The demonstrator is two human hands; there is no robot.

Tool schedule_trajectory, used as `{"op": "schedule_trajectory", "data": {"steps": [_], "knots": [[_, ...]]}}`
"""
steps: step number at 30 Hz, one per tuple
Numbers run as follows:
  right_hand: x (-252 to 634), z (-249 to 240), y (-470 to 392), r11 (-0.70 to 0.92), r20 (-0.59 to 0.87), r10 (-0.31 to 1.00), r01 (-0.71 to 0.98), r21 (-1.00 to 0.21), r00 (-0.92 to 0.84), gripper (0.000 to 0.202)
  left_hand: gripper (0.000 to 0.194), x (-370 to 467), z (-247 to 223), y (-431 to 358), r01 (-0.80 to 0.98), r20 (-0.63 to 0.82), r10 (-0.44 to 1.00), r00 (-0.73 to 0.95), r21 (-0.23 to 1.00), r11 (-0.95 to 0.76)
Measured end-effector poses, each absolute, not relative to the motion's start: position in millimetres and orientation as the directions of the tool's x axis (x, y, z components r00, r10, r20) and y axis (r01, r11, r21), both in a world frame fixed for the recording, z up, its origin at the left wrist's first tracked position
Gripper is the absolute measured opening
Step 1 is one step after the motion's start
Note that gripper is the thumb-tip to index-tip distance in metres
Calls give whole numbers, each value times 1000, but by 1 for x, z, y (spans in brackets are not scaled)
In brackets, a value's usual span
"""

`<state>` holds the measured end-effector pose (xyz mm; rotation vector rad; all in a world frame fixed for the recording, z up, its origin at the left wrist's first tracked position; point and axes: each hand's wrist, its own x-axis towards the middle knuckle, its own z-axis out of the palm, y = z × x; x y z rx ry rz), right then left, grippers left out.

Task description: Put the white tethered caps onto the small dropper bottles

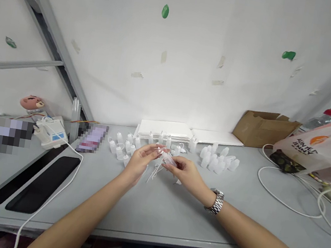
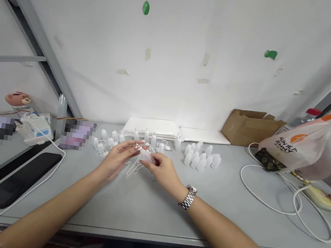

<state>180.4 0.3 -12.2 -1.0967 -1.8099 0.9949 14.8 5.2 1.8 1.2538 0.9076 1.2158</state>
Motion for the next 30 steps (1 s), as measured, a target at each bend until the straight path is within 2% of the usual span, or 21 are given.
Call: {"op": "schedule_trajectory", "data": {"steps": [10, 17, 20, 22, 26, 30], "knots": [[179, -12, -1, 362, 250, 913, 358, -861, -322, 29, 25, 14, 2, 5, -108, 108, 978, 178, 990, -89], [180, -12, -4, 471, 379, 881, 444, -762, -283, 19, 27, 13, 0, 7, -88, 102, 988, 117, 992, -92], [181, -10, -5, 484, 398, 874, 442, -755, -278, 21, 24, 12, 1, 7, -81, 137, 980, 146, 989, -127], [182, -8, -4, 432, 331, 895, 397, -810, -300, 25, 22, 11, 2, 6, -66, 163, 970, 179, 986, -153], [185, -1, -2, 224, 105, 904, 250, -942, -414, 30, 24, 11, 5, 5, -72, 192, 958, 211, 981, -180], [185, 4, -2, 203, 103, 912, 220, -954, -396, 31, 23, 12, 5, 5, -86, 167, 970, 178, 984, -154]]}}
